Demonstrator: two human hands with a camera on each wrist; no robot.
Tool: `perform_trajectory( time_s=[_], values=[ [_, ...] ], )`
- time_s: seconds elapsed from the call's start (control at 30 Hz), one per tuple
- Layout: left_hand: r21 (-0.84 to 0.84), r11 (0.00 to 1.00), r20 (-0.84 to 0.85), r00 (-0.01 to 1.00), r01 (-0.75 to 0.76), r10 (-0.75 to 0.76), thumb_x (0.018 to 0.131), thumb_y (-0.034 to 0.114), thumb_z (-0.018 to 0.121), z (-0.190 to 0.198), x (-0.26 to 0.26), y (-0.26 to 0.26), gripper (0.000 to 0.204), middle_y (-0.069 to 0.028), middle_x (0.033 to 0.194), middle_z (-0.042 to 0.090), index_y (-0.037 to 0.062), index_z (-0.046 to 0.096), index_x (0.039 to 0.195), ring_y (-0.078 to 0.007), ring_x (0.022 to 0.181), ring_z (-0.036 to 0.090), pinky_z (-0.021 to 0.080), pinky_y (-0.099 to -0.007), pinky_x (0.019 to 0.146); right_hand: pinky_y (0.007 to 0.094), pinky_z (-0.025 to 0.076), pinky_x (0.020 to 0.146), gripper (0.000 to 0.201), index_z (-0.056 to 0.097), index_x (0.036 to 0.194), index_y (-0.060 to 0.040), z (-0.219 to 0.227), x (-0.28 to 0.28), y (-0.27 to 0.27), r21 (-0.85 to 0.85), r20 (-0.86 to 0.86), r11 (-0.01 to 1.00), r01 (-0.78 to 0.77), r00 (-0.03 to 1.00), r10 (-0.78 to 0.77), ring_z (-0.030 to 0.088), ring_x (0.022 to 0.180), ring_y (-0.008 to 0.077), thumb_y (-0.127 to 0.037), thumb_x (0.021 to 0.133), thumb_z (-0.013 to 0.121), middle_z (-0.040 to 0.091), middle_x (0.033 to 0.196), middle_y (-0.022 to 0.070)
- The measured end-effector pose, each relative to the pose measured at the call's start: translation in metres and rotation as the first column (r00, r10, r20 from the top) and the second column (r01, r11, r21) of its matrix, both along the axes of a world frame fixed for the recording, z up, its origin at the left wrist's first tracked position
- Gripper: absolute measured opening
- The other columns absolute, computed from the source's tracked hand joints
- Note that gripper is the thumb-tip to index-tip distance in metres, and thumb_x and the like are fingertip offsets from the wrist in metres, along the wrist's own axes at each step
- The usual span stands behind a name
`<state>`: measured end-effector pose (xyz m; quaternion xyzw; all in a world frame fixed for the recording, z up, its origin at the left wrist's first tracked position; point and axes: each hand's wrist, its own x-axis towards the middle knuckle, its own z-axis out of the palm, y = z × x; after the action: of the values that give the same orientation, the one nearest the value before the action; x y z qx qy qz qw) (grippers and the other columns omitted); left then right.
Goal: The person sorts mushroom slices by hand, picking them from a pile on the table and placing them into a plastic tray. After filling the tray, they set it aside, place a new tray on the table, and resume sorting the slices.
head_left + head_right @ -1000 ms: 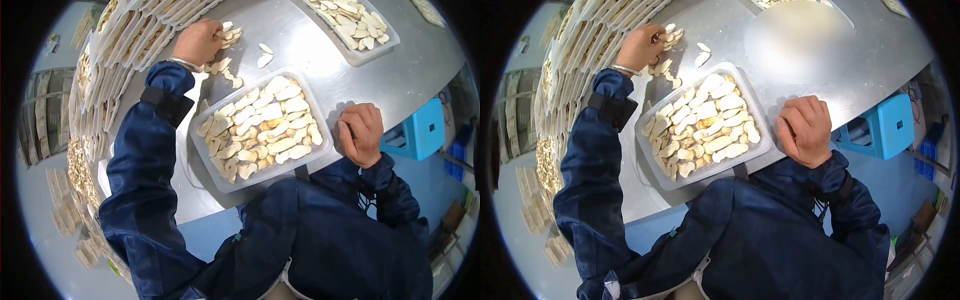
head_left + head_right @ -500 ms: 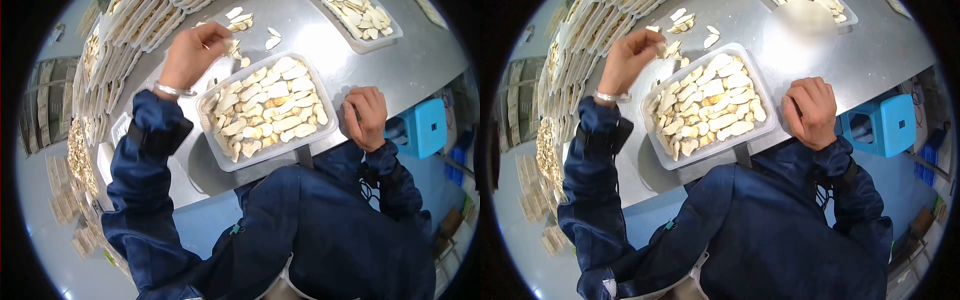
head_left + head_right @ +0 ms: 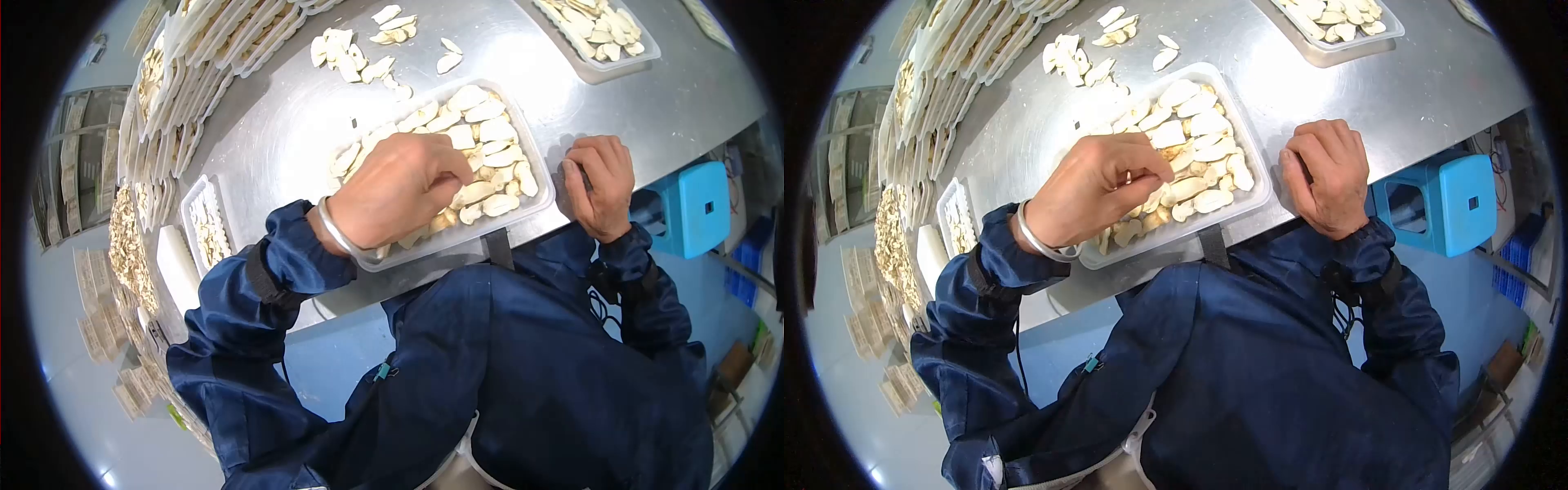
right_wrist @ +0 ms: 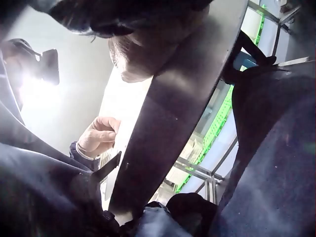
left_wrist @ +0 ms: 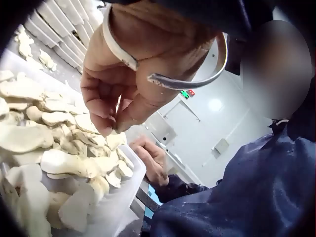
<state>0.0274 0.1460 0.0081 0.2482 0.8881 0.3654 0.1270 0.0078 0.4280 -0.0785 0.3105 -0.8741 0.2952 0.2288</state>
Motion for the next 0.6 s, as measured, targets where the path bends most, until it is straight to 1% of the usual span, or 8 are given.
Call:
perform_trajectory(
  time_s=[0.1, 0.2, 0.33, 0.43, 0.53, 0.6],
  values=[
    [-0.022, 0.999, -0.071, 0.997, 0.026, -0.028, 0.084, 0.000, 0.063, -0.003, -0.007, 0.012, 0.008, -0.0123, 0.084, 0.065, -0.0010, 0.069, 0.089, -0.0269, 0.072, 0.063, 0.050, -0.0339, 0.067, 0.0369, 0.042, 0.073, 0.010, 0.062, 0.083, -0.0038, 0.001, 0.000, -0.001, 0.003, 0.000, 1.000, -0.001, 1.000, 0.001, 0.057, 0.083, 0.0259, -0.004, 0.077, 0.069, 0.062, 0.088, 0.0083],
    [-0.124, 0.984, -0.118, 0.983, 0.124, -0.138, 0.083, 0.004, 0.063, -0.003, -0.018, 0.030, 0.009, -0.0138, 0.085, 0.065, -0.0012, 0.069, 0.087, -0.0326, 0.077, 0.064, 0.051, -0.0380, 0.070, 0.0369, 0.042, 0.073, 0.010, 0.062, 0.083, -0.0037, 0.001, 0.000, 0.000, 0.000, 0.005, 1.000, 0.000, 1.000, 0.000, 0.057, 0.083, 0.0259, -0.004, 0.077, 0.069, 0.062, 0.088, 0.0083],
    [-0.150, 0.974, -0.152, 0.969, 0.171, -0.194, 0.081, 0.005, 0.063, -0.010, -0.025, 0.048, 0.011, -0.0139, 0.086, 0.065, 0.0003, 0.070, 0.088, -0.0343, 0.081, 0.064, 0.051, -0.0406, 0.073, 0.0369, 0.042, 0.073, 0.010, 0.062, 0.083, -0.0038, 0.001, 0.000, 0.000, -0.001, 0.012, 1.000, 0.004, 1.000, -0.004, 0.057, 0.083, 0.0257, -0.005, 0.077, 0.070, 0.062, 0.088, 0.0082],
    [-0.202, 0.957, -0.205, 0.947, 0.207, -0.248, 0.082, 0.005, 0.063, -0.020, -0.027, 0.053, 0.011, -0.0138, 0.089, 0.064, 0.0005, 0.071, 0.089, -0.0345, 0.082, 0.064, 0.051, -0.0407, 0.074, 0.0368, 0.042, 0.073, 0.010, 0.062, 0.083, -0.0040, 0.000, 0.000, 0.000, 0.003, 0.007, 1.000, 0.008, 1.000, -0.008, 0.056, 0.083, 0.0251, -0.006, 0.077, 0.070, 0.062, 0.087, 0.0078],
    [-0.148, 0.966, -0.193, 0.951, 0.213, -0.239, 0.081, 0.002, 0.062, -0.021, -0.026, 0.055, 0.011, -0.0134, 0.091, 0.063, 0.0003, 0.069, 0.090, -0.0342, 0.082, 0.064, 0.051, -0.0403, 0.073, 0.0366, 0.042, 0.073, 0.009, 0.062, 0.082, -0.0041, -0.001, 0.000, 0.001, -0.002, -0.002, 1.000, 0.007, 1.000, -0.007, 0.056, 0.082, 0.0249, -0.006, 0.078, 0.069, 0.061, 0.087, 0.0077],
    [-0.096, 0.980, -0.207, 0.960, 0.174, -0.191, 0.081, 0.000, 0.062, -0.015, -0.028, 0.049, 0.012, -0.0133, 0.091, 0.062, 0.0006, 0.068, 0.091, -0.0343, 0.081, 0.064, 0.051, -0.0401, 0.072, 0.0366, 0.042, 0.072, 0.009, 0.062, 0.082, -0.0039, 0.000, 0.000, 0.001, -0.008, 0.005, 1.000, 0.003, 1.000, -0.003, 0.056, 0.082, 0.0252, -0.006, 0.078, 0.069, 0.061, 0.086, 0.0079]
  ],
)
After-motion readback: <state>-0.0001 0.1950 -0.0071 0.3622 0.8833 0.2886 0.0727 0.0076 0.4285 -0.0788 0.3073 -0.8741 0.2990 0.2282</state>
